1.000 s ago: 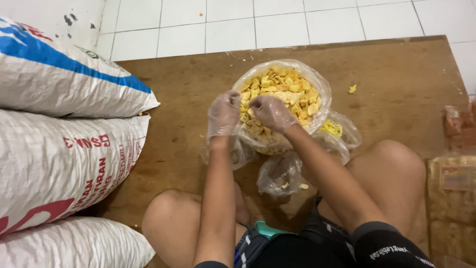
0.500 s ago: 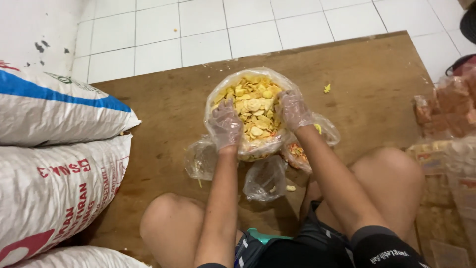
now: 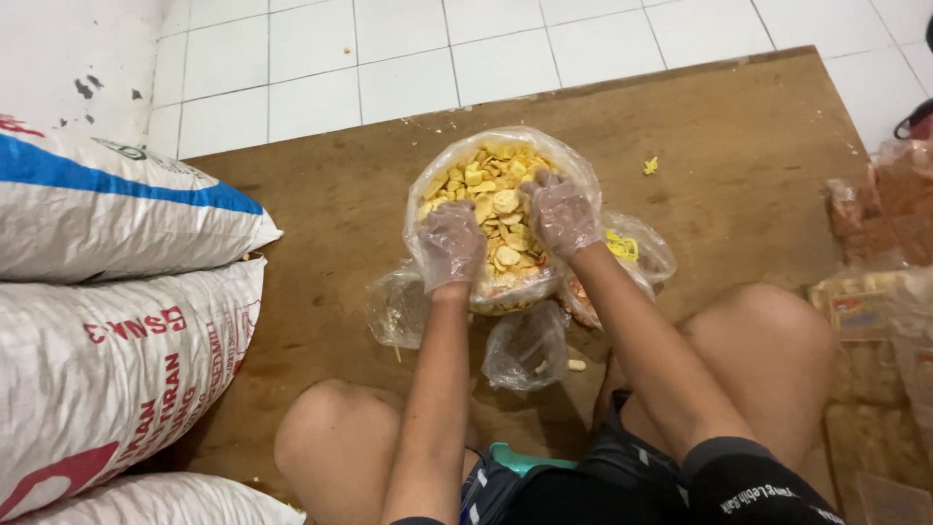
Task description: Packaging chips from a large bag into smaller individual bags by hand.
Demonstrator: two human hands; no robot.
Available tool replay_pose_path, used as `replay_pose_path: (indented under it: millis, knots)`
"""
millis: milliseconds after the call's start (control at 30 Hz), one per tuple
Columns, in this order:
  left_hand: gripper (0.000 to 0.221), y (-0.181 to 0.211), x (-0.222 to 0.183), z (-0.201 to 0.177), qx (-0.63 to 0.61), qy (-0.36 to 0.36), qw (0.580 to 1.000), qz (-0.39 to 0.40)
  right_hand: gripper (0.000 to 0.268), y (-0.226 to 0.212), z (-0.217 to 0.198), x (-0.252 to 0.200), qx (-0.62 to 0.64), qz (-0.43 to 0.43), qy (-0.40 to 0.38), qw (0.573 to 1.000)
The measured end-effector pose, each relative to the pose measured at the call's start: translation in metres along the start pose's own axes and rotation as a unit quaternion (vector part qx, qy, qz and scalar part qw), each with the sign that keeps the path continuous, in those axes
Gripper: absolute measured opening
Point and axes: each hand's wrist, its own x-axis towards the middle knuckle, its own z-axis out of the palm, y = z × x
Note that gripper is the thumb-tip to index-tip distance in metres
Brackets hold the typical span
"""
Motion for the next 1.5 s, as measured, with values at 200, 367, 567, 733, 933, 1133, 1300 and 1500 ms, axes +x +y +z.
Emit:
replay_pose_path:
  millis: [200, 367, 567, 733, 933, 1133, 1300, 1500]
  knots:
    - [0.031, 0.033, 0.017, 0.004, -0.883, 0.010, 0.419, -0.211, 0.035, -0.008, -0.003, 0.017, -0.206, 0.078, -0.080, 0.972]
    - [0.026, 0.023, 0.011, 0.005, -0.875, -0.052, 0.426, -0.221, 0.025, -0.010, -0.003, 0.023, -0.193, 0.063, -0.009, 0.979]
    - [0.025, -0.035, -0.011, 0.019, -0.913, 0.053, 0.275, -0.297, 0.022, 0.010, 0.023, 0.028, -0.140, 0.139, -0.013, 0.980]
    - [0.028, -0.048, -0.030, 0.065, -0.917, 0.109, 0.215, -0.317, 0.016, -0.038, -0.020, 0.022, -0.079, 0.174, 0.001, 0.982]
    - [0.027, 0.008, -0.047, 0.129, -0.920, -0.127, 0.319, -0.189, 0.024, -0.110, -0.053, 0.024, 0.104, 0.175, 0.068, 0.977]
    - [0.038, -0.016, -0.060, 0.132, -0.858, -0.312, 0.407, -0.012, 0.037, -0.141, -0.041, 0.025, 0.233, 0.146, -0.002, 0.961]
    - [0.048, -0.001, -0.047, 0.148, -0.830, -0.355, 0.429, -0.038, 0.040, -0.190, -0.046, 0.002, 0.244, 0.112, -0.184, 0.946]
    - [0.034, -0.055, -0.051, 0.122, -0.892, -0.194, 0.341, -0.226, 0.039, -0.221, -0.001, -0.033, 0.085, -0.011, -0.372, 0.924]
